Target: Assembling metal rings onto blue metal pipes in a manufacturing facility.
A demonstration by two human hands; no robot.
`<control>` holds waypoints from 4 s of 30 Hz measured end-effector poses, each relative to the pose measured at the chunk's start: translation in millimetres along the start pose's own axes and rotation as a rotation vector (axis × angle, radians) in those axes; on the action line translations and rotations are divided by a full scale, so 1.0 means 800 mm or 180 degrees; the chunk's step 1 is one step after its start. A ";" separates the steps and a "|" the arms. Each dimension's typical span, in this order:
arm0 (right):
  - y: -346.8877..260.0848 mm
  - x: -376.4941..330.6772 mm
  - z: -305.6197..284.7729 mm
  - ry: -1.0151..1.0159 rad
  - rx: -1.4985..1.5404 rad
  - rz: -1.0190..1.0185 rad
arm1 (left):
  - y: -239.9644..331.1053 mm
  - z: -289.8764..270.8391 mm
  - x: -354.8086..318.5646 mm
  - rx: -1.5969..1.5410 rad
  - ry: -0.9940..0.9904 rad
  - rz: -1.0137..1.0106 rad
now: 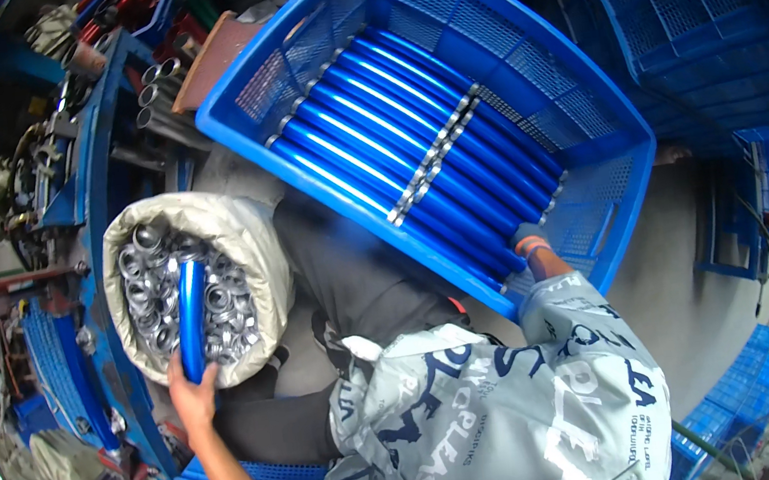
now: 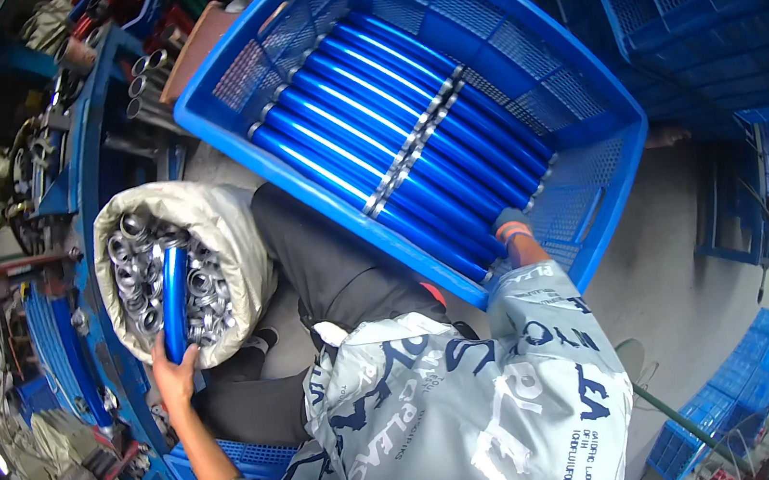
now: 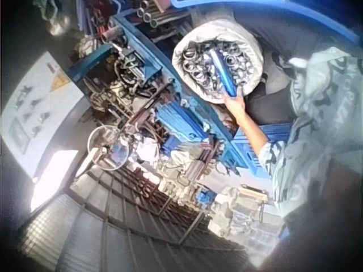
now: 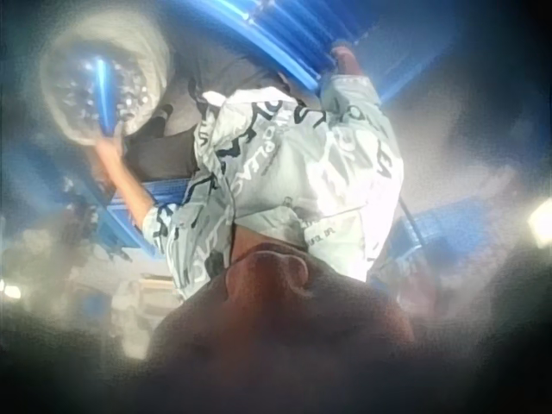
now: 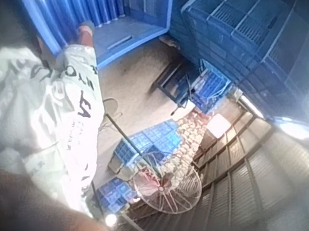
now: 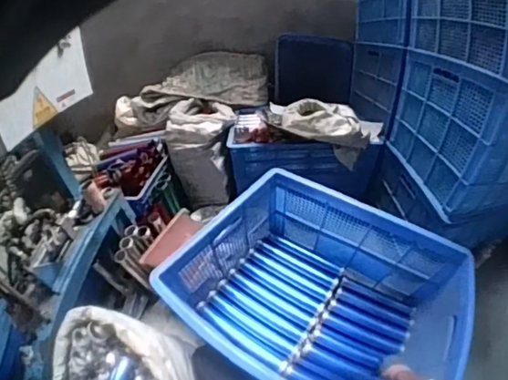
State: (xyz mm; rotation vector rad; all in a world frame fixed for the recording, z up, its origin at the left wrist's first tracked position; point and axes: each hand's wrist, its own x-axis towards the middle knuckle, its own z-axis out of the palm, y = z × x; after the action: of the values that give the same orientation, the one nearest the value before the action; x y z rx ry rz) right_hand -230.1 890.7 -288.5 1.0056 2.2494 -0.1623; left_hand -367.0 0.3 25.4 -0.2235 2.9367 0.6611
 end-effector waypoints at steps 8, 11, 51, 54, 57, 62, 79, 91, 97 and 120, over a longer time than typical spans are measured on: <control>-0.405 -0.076 -0.296 0.2285 0.2365 -0.3175 | 0.037 -0.054 -0.001 0.0564 0.0442 -0.0709; -0.570 -0.290 -0.360 0.1472 0.2761 -0.4713 | 0.048 -0.125 -0.062 0.0050 0.1072 -0.0895; -0.750 -0.587 -0.176 -0.4088 0.3474 -0.2790 | 0.095 -0.177 -0.251 -0.0528 0.1301 -0.1080; -0.723 -0.608 -0.192 -0.4896 0.3888 -0.2610 | 0.100 -0.186 -0.248 -0.0429 0.1305 -0.0902; -0.710 -0.620 -0.200 -0.5502 0.3908 -0.2710 | 0.107 -0.193 -0.248 -0.0213 0.1258 -0.0801; -0.697 -0.632 -0.200 -0.5928 0.3962 -0.3047 | 0.111 -0.209 -0.260 -0.0039 0.1134 -0.0652; -0.693 -0.687 -0.316 -0.3003 0.1562 -0.5433 | 0.107 -0.233 -0.299 0.0338 0.1520 -0.0655; -0.702 -0.664 -0.241 -0.4573 0.2902 -0.4822 | 0.111 -0.242 -0.307 0.0369 0.1151 -0.0749; -0.693 -0.692 -0.216 -0.4862 0.3555 -0.4589 | 0.113 -0.239 -0.308 0.0347 0.1103 -0.0775; -0.677 -0.716 -0.240 -0.4567 0.2886 -0.4760 | 0.109 -0.243 -0.321 0.0286 0.1221 -0.0796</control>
State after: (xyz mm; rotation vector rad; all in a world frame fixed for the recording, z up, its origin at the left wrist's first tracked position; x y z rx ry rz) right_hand -431.1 227.3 133.2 -0.6571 0.9469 -1.8637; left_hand -146.7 24.3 274.8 -0.7729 3.2017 0.4942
